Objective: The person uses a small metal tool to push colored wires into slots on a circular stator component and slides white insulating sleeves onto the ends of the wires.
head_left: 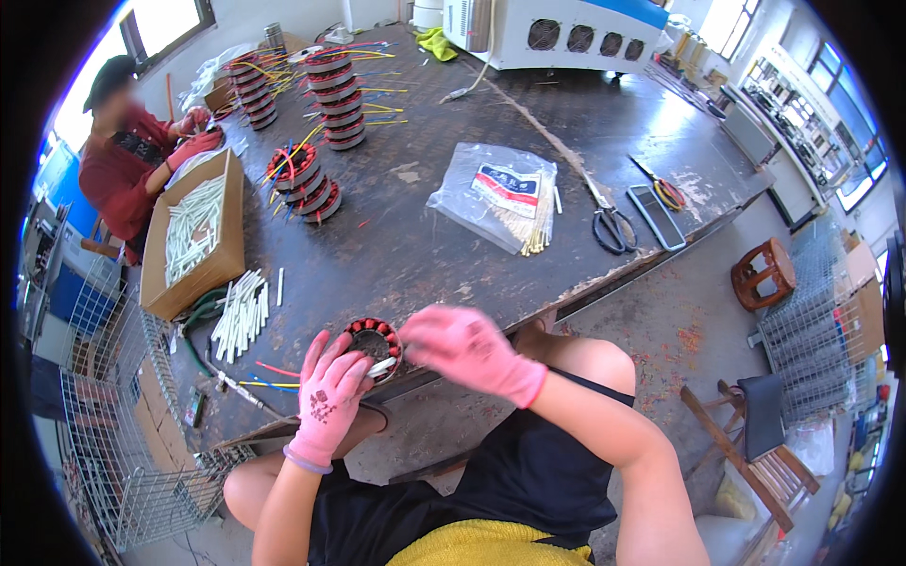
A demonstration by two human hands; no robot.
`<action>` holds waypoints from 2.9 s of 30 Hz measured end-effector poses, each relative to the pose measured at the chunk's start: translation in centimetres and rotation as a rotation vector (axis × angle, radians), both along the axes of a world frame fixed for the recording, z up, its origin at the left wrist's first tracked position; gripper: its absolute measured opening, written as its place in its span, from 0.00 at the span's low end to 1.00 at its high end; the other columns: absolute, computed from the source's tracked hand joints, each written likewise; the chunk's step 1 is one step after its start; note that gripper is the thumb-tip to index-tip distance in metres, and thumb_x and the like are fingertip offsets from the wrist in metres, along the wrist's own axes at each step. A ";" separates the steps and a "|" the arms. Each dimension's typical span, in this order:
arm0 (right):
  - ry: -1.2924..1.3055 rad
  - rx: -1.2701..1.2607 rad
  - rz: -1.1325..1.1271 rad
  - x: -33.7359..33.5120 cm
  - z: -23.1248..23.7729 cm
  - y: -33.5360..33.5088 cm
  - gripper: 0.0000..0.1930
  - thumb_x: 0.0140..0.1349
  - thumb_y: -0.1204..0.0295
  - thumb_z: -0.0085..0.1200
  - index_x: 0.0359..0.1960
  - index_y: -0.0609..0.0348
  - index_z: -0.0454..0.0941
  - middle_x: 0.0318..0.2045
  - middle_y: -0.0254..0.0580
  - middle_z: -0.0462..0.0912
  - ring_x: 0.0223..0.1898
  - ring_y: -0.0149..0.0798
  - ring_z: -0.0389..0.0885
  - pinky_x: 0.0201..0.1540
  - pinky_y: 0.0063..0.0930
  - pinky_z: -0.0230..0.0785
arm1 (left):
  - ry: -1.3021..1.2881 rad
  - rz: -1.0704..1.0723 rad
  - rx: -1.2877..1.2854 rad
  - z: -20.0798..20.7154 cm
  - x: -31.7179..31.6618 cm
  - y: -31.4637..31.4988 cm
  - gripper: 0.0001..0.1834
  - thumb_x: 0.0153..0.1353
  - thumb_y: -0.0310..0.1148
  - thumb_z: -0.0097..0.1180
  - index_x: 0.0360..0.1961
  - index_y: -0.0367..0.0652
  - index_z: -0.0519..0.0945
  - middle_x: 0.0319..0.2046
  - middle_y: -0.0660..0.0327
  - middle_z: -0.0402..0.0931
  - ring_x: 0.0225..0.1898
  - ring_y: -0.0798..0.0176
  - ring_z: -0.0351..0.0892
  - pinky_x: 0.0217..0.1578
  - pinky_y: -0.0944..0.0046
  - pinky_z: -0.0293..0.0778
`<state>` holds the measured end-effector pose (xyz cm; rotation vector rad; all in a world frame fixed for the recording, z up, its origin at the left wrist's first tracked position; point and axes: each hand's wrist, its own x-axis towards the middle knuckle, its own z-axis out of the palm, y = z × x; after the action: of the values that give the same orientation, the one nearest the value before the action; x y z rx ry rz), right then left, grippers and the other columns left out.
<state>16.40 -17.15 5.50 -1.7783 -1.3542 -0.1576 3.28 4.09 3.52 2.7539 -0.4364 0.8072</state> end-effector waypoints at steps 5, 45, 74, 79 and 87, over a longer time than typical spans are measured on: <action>-0.190 -0.280 -0.695 7.2 0.1 -9.7 0.09 0.58 0.69 0.60 0.39 0.54 0.84 0.36 0.42 0.81 0.36 0.43 0.82 0.40 0.34 0.74 | -0.051 0.031 0.017 -0.2 0.7 -1.0 0.19 0.41 0.25 0.65 0.37 0.45 0.76 0.37 0.62 0.78 0.50 0.53 0.78 0.61 0.41 0.67; -0.532 -0.527 -0.466 7.5 -3.5 -16.5 0.22 0.47 0.67 0.64 0.45 0.53 0.75 0.54 0.33 0.76 0.58 0.41 0.71 0.61 0.40 0.65 | 0.152 0.051 -0.019 0.8 0.7 -1.9 0.17 0.47 0.25 0.63 0.42 0.45 0.81 0.42 0.62 0.79 0.55 0.52 0.74 0.63 0.42 0.63; 0.375 -0.109 0.130 -8.4 1.4 -7.5 0.08 0.50 0.73 0.64 0.32 0.52 0.79 0.44 0.40 0.85 0.35 0.43 0.85 0.35 0.31 0.76 | 0.102 0.151 -0.141 0.0 0.2 -2.6 0.16 0.48 0.26 0.63 0.40 0.47 0.81 0.44 0.63 0.79 0.59 0.49 0.72 0.65 0.40 0.59; 0.330 -0.143 0.114 -8.8 1.2 -6.6 0.09 0.50 0.73 0.64 0.33 0.51 0.78 0.45 0.39 0.84 0.37 0.43 0.85 0.36 0.32 0.76 | 0.068 0.143 -0.187 -0.4 0.2 -2.7 0.16 0.46 0.25 0.64 0.40 0.46 0.81 0.43 0.62 0.79 0.59 0.50 0.72 0.65 0.41 0.60; 0.256 -0.132 0.055 -9.1 0.6 -5.2 0.12 0.51 0.75 0.62 0.38 0.50 0.77 0.49 0.38 0.82 0.37 0.43 0.84 0.36 0.34 0.75 | 0.093 0.130 -0.188 -0.3 0.1 -2.5 0.21 0.48 0.27 0.64 0.46 0.47 0.81 0.42 0.63 0.80 0.60 0.51 0.72 0.65 0.41 0.59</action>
<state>7.30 -22.36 6.11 -1.7977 -1.2498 0.1883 3.39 1.55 3.19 2.6513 -0.1566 0.7067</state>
